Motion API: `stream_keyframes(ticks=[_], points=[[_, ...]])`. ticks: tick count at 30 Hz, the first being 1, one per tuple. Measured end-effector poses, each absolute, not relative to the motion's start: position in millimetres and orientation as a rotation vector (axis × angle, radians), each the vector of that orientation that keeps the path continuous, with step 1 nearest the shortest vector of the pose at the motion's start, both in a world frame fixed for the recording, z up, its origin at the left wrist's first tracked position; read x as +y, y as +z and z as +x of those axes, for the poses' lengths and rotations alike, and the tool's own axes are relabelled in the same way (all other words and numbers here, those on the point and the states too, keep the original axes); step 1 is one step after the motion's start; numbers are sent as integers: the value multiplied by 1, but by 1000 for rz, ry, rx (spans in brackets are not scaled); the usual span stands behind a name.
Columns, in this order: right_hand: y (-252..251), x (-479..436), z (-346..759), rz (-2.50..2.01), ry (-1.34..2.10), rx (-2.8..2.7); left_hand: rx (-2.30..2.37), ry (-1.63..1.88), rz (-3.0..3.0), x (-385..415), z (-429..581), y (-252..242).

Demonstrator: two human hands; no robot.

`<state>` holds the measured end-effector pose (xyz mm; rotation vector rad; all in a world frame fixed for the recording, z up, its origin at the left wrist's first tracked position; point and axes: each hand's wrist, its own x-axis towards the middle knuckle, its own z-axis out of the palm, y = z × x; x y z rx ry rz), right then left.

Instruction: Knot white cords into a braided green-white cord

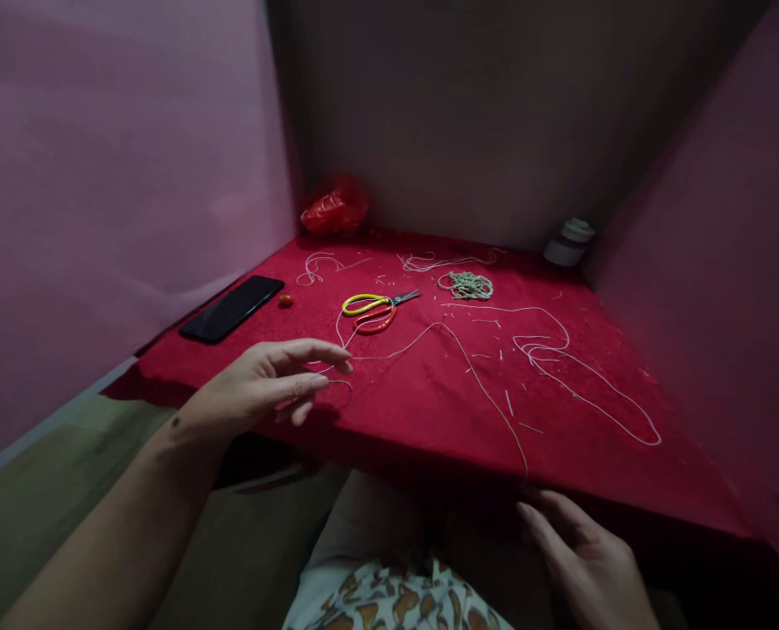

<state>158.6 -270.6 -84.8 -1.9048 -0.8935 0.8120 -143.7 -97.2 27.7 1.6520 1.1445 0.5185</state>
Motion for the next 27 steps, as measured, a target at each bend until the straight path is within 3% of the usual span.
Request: stream_keyframes(ticks=[8, 16, 27], points=[[-77, -254, 123, -1650, 1120, -518, 945, 367, 1925, -103, -112, 31], [-93, -264, 131, -1507, 1319, -544, 937, 603, 2374, -96, -104, 40], [-109, -265, 129, -1472, 1573, -626, 1138, 171, 2559, -65, -148, -2]])
